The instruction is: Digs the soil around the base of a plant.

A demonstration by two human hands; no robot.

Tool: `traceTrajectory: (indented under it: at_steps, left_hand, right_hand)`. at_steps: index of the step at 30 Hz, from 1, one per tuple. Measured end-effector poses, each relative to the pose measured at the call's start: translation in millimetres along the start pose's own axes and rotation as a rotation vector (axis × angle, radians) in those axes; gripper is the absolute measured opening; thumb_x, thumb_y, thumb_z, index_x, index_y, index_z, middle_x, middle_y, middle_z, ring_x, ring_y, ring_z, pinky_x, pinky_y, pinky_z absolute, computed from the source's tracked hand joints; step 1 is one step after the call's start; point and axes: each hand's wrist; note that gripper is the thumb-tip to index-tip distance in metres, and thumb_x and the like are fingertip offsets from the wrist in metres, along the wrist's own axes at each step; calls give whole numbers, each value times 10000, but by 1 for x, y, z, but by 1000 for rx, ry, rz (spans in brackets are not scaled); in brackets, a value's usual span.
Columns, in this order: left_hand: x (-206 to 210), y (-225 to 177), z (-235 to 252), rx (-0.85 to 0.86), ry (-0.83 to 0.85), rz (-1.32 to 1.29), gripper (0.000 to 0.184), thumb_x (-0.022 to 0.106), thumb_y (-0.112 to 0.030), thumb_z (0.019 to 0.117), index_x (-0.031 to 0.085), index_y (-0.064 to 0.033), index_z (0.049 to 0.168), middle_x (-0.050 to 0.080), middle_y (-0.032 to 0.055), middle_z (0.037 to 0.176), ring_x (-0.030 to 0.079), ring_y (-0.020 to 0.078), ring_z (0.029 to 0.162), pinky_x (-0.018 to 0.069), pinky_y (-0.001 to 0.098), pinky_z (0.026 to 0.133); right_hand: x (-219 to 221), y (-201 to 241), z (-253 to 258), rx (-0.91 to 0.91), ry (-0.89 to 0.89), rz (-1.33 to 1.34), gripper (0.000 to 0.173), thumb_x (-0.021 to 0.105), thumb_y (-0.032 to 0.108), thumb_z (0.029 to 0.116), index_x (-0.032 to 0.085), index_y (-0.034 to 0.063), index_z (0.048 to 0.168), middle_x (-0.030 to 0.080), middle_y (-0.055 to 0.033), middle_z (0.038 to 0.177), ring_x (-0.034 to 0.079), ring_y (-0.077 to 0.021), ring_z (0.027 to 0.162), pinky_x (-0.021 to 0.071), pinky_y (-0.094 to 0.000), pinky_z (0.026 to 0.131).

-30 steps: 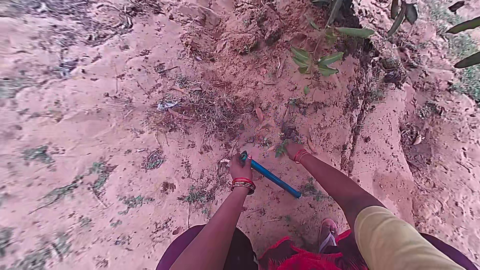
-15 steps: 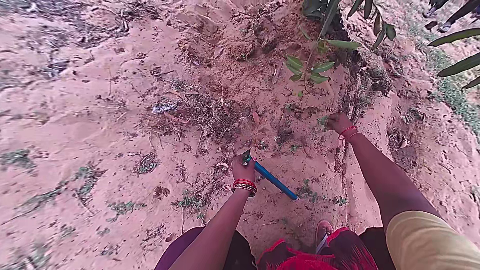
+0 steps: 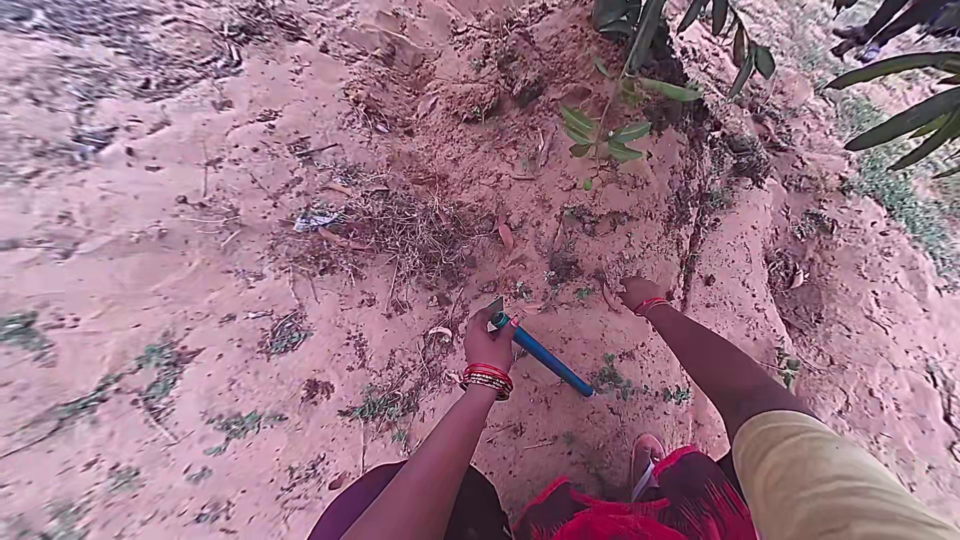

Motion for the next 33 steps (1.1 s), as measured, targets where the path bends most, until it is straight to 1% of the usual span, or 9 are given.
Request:
traceTrajectory:
  at_steps: [5, 14, 17, 19, 21, 23, 27, 30, 33]
  left_hand:
    - [-3, 1, -5, 1, -1, 28, 455, 675, -121, 997, 530, 75, 1381, 511, 274, 1437, 657, 302, 1109, 543, 402, 947]
    - [-3, 4, 1, -4, -22, 25, 432, 676, -118, 997, 545, 76, 1360, 525, 284, 1405, 658, 302, 1087, 542, 402, 933]
    - [-1, 1, 2, -5, -19, 25, 430, 682, -122, 993, 552, 74, 1353, 527, 281, 1399, 657, 297, 1080, 545, 397, 927]
    - [0, 0, 4, 13, -15, 24, 428, 684, -119, 991, 553, 74, 1349, 525, 273, 1401, 659, 284, 1068, 548, 381, 916]
    - [3, -2, 2, 30, -7, 25, 421, 681, -109, 989, 553, 84, 1341, 516, 284, 1411, 648, 297, 1102, 537, 385, 941]
    - [6, -7, 4, 50, 0, 16, 425, 674, -109, 993, 551, 84, 1352, 507, 289, 1430, 638, 311, 1142, 528, 396, 969]
    - [19, -7, 3, 49, -40, -130, 399, 663, -78, 994, 546, 78, 1342, 468, 283, 1454, 662, 278, 1037, 567, 380, 861]
    - [14, -11, 5, 105, -145, -232, 354, 626, -64, 1011, 553, 85, 1323, 512, 275, 1389, 670, 237, 947, 574, 351, 809]
    - [-7, -17, 23, 46, -364, -374, 389, 584, -91, 1044, 500, 77, 1385, 579, 257, 1247, 665, 190, 850, 573, 315, 749]
  right_hand:
    - [42, 64, 26, 19, 58, 160, 598, 585, 461, 1019, 558, 30, 1433, 603, -250, 1401, 583, -417, 1309, 463, -627, 1041]
    - [21, 57, 45, -149, -233, 541, 286, 521, 123, 1071, 701, 0, 1257, 698, -262, 1228, 647, -437, 1199, 460, -602, 1052]
    - [-7, 10, 42, -127, 29, 145, 282, 558, 147, 1049, 700, -30, 1215, 674, -280, 1246, 627, -447, 1212, 462, -638, 1025]
    - [-25, -26, 30, 183, 123, -213, 315, 573, 148, 1023, 648, -78, 1230, 604, -307, 1343, 581, -470, 1273, 469, -644, 990]
    - [-19, -57, 32, 405, 23, -269, 551, 612, 111, 997, 445, -110, 1474, 268, -374, 1603, 272, -593, 1468, 266, -783, 1085]
    - [-19, -34, 7, 193, -9, -264, 719, 687, 20, 941, 366, 9, 1584, 90, -318, 1691, 128, -624, 1509, 200, -885, 1047]
    - [39, 72, -72, -599, 393, 104, 798, 774, 283, 945, 367, 21, 1579, 495, -257, 1515, 524, -423, 1354, 394, -643, 1085]
    - [95, 118, -93, -650, 271, 741, 406, 664, 244, 1009, 569, -71, 1247, 628, -165, 920, 600, -217, 787, 507, -385, 779]
    - [55, 148, -90, -647, 72, 529, 476, 578, 320, 1052, 549, -77, 1313, 688, -269, 1034, 687, -402, 978, 521, -554, 891]
Point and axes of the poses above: each hand's wrist, its own z-axis towards the middle knuckle, its own x-axis out of the palm, y = z × x
